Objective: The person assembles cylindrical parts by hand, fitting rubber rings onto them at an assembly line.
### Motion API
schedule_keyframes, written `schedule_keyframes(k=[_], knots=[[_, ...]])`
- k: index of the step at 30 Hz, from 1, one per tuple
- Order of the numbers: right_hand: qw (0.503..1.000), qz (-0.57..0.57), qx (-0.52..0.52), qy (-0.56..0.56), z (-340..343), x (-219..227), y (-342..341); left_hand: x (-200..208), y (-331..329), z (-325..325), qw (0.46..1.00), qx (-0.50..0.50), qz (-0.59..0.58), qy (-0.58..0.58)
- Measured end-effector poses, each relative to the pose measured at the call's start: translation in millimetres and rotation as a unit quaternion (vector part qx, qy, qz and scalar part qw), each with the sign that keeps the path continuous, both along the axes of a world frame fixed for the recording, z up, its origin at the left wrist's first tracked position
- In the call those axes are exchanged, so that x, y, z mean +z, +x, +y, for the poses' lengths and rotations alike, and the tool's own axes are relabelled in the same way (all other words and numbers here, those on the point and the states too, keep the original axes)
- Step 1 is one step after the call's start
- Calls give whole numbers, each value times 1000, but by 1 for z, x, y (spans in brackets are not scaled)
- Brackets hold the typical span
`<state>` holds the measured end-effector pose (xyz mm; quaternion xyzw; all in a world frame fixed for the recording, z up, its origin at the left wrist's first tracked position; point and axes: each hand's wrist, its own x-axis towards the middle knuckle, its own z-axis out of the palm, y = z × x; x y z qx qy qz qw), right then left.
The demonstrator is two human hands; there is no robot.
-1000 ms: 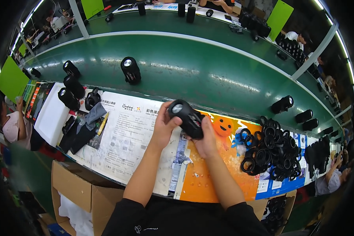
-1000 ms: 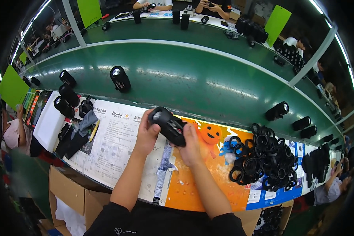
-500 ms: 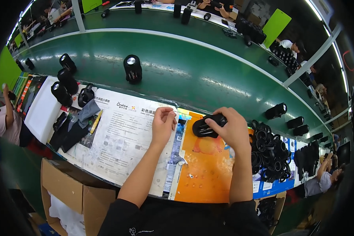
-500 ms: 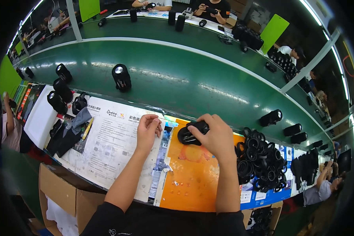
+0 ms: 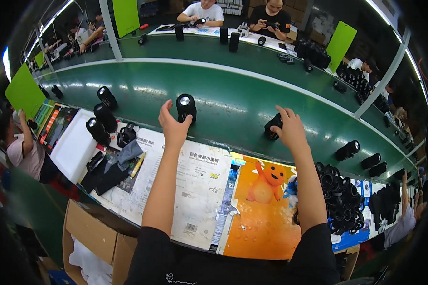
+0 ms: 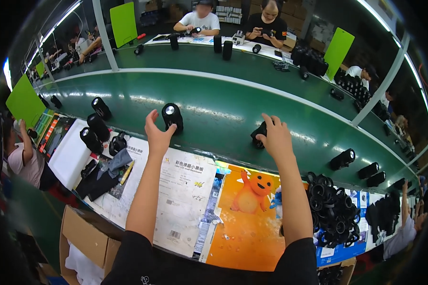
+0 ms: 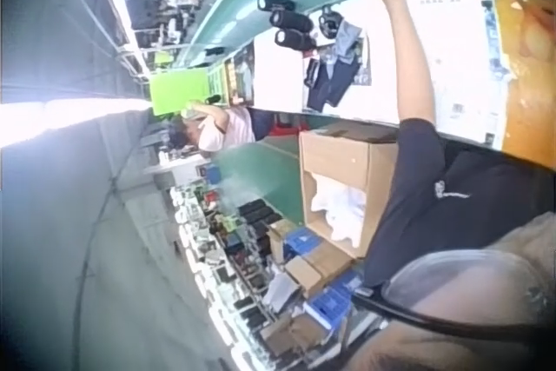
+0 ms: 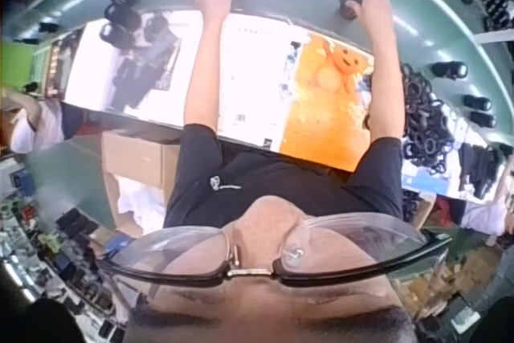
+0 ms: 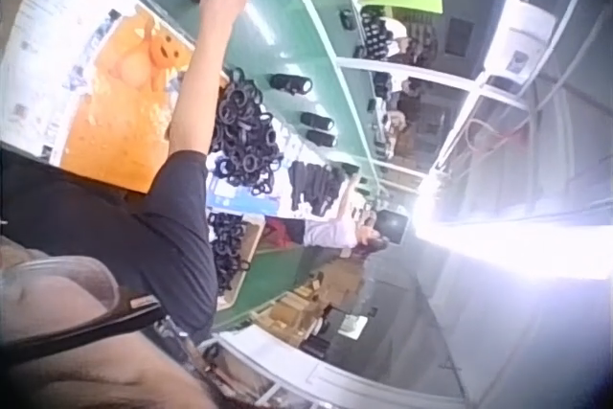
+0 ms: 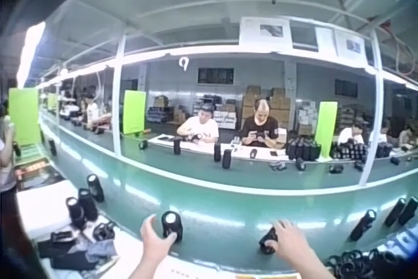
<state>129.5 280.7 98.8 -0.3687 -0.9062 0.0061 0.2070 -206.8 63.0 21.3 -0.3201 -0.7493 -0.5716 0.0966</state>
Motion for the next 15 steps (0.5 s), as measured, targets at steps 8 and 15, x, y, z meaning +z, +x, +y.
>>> schedule_keyframes(k=[8,15], knots=[[963,210,165,-25,-121,-2,21,9,-33,6,993,-43,-109,7],[872,375,94,-300,-221,-91,11,30,155,-22,876,-260,-382,139]])
